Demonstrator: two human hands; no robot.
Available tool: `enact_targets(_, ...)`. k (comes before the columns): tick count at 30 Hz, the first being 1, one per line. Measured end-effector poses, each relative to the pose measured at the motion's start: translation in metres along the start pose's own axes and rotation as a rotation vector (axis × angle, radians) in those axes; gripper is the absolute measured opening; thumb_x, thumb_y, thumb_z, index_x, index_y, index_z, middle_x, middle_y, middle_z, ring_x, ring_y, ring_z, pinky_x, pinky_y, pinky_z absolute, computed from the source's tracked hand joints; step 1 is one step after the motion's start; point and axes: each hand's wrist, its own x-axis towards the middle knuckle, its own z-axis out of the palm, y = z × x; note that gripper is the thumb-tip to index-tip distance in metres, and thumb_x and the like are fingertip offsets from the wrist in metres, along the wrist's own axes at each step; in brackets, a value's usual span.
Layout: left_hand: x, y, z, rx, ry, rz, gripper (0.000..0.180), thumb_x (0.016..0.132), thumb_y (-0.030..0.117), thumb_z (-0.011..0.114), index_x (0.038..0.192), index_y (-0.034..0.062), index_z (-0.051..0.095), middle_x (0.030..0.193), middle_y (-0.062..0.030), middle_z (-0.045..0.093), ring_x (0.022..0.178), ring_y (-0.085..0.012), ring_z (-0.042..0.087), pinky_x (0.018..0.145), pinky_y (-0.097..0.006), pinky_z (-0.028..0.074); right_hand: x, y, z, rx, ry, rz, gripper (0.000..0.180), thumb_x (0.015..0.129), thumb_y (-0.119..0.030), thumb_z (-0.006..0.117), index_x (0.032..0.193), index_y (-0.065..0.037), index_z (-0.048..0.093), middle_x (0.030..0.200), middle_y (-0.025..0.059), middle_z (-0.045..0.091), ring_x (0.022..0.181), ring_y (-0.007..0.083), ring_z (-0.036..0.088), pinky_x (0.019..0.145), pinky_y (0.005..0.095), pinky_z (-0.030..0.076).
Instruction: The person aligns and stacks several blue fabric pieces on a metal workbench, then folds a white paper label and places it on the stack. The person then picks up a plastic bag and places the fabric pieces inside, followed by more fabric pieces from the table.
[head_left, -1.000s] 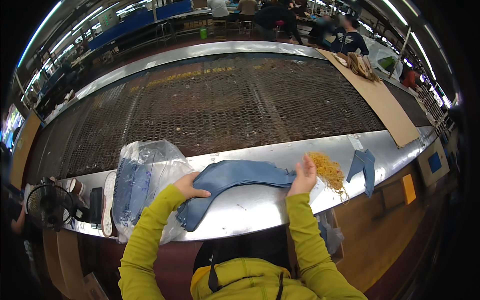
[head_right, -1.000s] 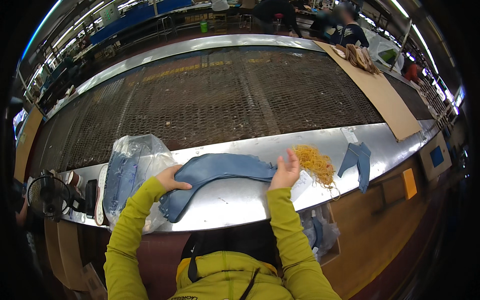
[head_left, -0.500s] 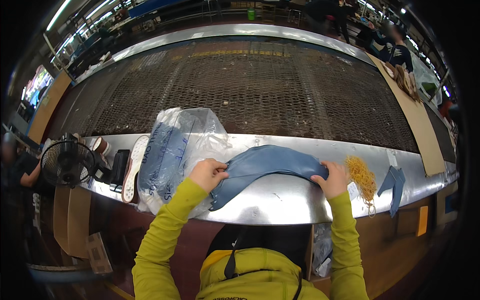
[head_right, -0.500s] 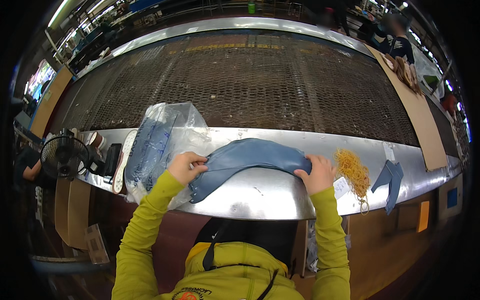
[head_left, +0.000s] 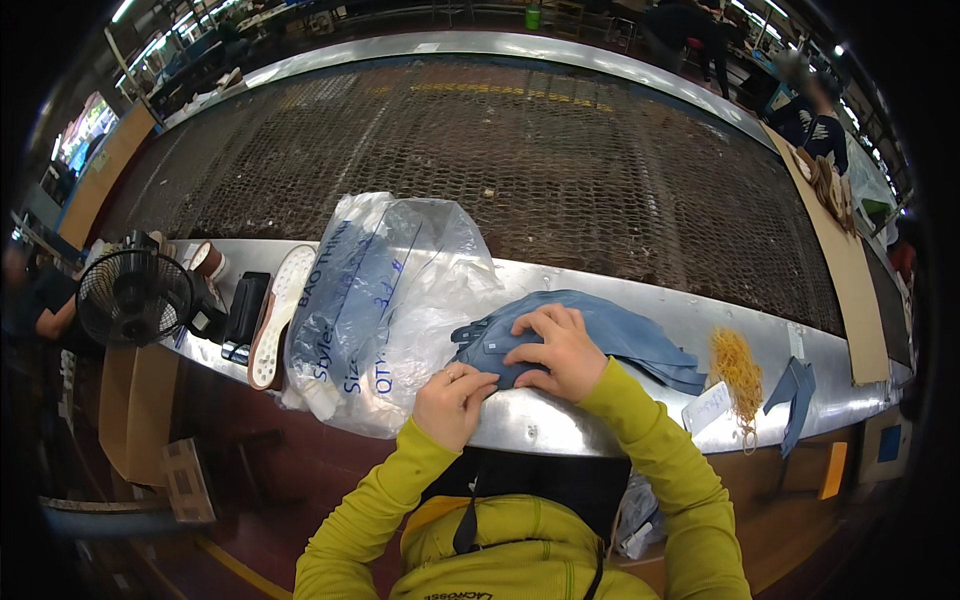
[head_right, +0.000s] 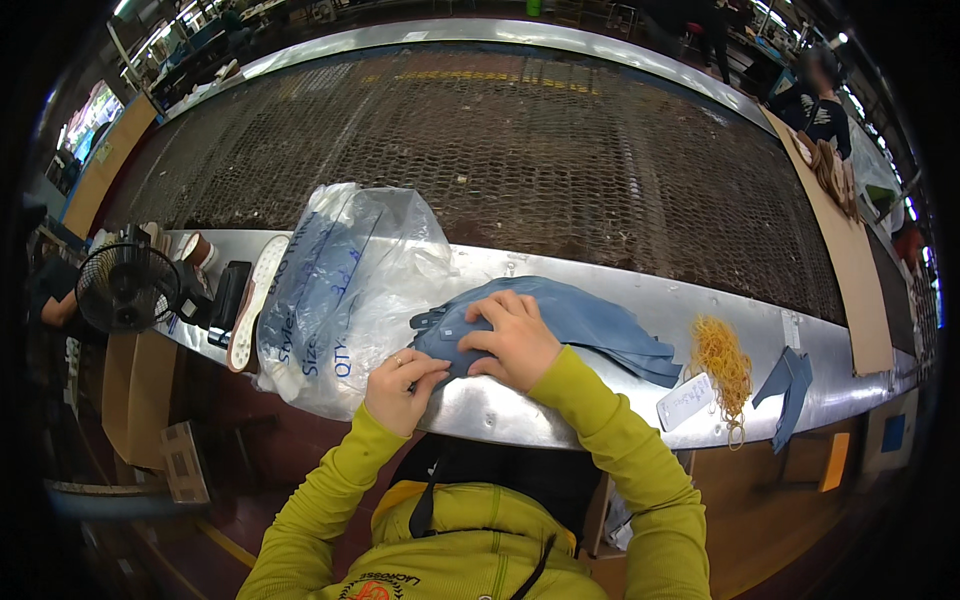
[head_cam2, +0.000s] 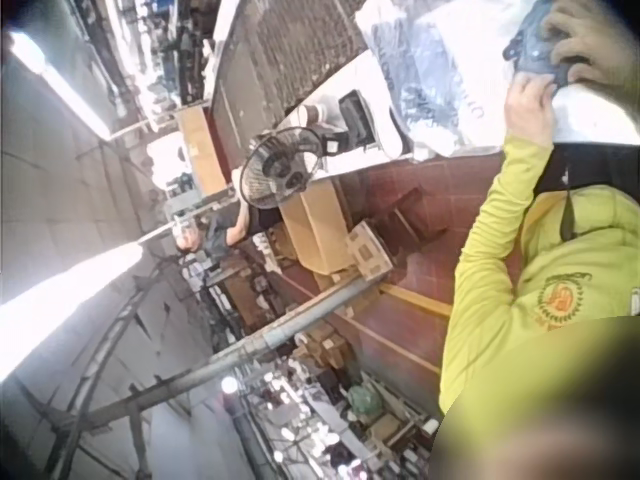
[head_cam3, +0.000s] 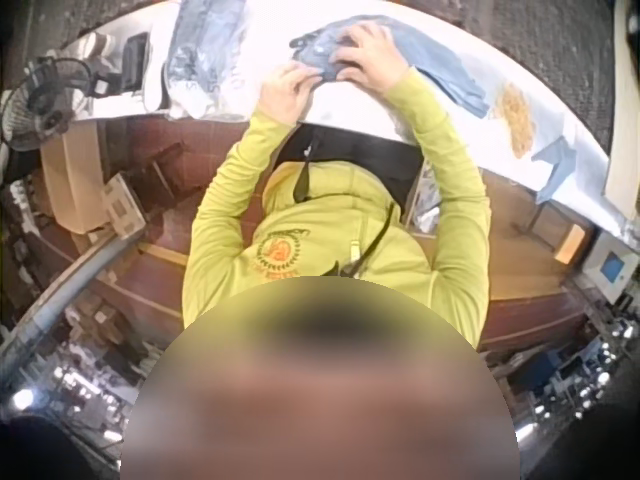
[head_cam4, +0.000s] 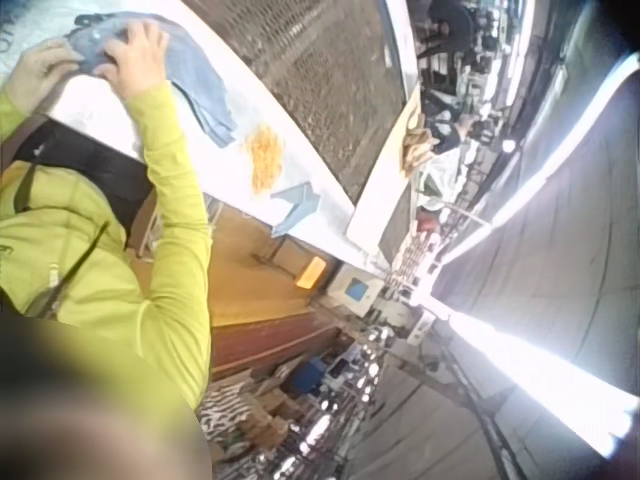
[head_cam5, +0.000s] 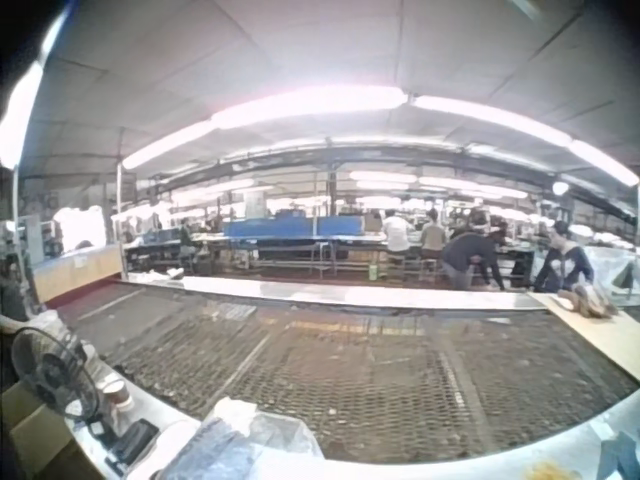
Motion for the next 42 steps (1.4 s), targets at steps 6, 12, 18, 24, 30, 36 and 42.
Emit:
enact_targets(6,0.018,-0.012,0.006,0.006,0.010,-0.087,0.019,0.075,0.013,0.072,0.091,0.0041,0.067,0.074,-0.0092,0.063,0.070,-0.0267,0.058,0.067,-0.036,0.045,0.004,0.016,-0.002,0.050,-0.118,0.190,0.014,0.073,-0.024,0.074,0.082,-0.016,0.066,0.079,-0.0040,0.059,0.087,0.0169,0.049,0.091,0.0409,0.024)
enact_targets(12,0.032,-0.017,0.020,0.262,0.032,-0.037,0.021,0.072,0.015,0.073,0.089,0.0046,0.067,0.070,-0.0079,0.062,0.069,-0.0258,0.057,0.066,-0.036,0.046,0.009,0.028,-0.001,-0.083,-0.017,0.199,0.015,0.075,-0.026,0.072,0.083,-0.015,0.066,0.076,-0.0040,0.062,0.084,0.0164,0.050,0.090,0.0405,0.025)
enact_targets(18,0.037,-0.014,0.022,0.310,0.064,-0.022,0.017,0.071,0.014,0.074,0.082,0.0054,0.064,0.070,-0.0072,0.061,0.068,-0.0256,0.056,0.065,-0.037,0.044,0.006,0.032,0.003,-0.110,0.022,0.209,0.019,0.072,-0.027,0.074,0.084,-0.015,0.065,0.079,-0.0052,0.062,0.083,0.0158,0.049,0.089,0.0392,0.026)
enact_targets(24,0.023,0.009,0.015,0.090,-0.017,-0.072,0.014,0.075,0.011,0.071,0.084,0.0049,0.062,0.076,-0.0106,0.059,0.066,-0.0272,0.057,0.064,-0.035,0.046,0.005,0.031,-0.006,-0.061,-0.057,0.142,0.028,0.071,-0.036,0.074,0.090,-0.017,0.066,0.085,-0.0049,0.060,0.090,0.0173,0.048,0.091,0.0415,0.025)
enact_targets(30,-0.023,0.019,0.005,-0.201,-0.111,-0.244,0.019,0.079,0.004,0.067,0.098,0.0025,0.067,0.066,-0.0087,0.055,0.059,-0.0172,0.056,0.054,-0.027,0.044,-0.011,0.010,-0.015,-0.135,-0.159,-0.018,0.061,0.059,-0.049,0.077,0.108,-0.017,0.061,0.119,0.0052,0.050,0.114,0.0242,0.043,0.098,0.0487,0.026)
enact_targets(36,-0.073,0.010,0.001,-0.516,-0.238,-0.712,0.015,0.084,0.004,0.066,0.098,-0.0012,0.068,0.074,-0.0036,0.064,0.061,-0.0071,0.058,0.056,-0.020,0.048,-0.054,-0.015,0.009,-0.111,-0.278,-0.085,0.065,0.067,-0.040,0.074,0.123,-0.015,0.052,0.131,0.0063,0.048,0.124,0.0234,0.042,0.098,0.0450,0.030)
enact_targets(42,-0.082,-0.005,-0.016,-0.345,-0.174,-0.547,0.012,0.081,-0.001,0.065,0.093,-0.0020,0.069,0.073,-0.0060,0.061,0.058,-0.0093,0.058,0.054,-0.021,0.047,-0.092,-0.030,0.021,-0.084,-0.143,0.054,0.052,0.074,-0.031,0.070,0.119,-0.013,0.053,0.127,0.0087,0.050,0.120,0.0241,0.045,0.096,0.0437,0.033)
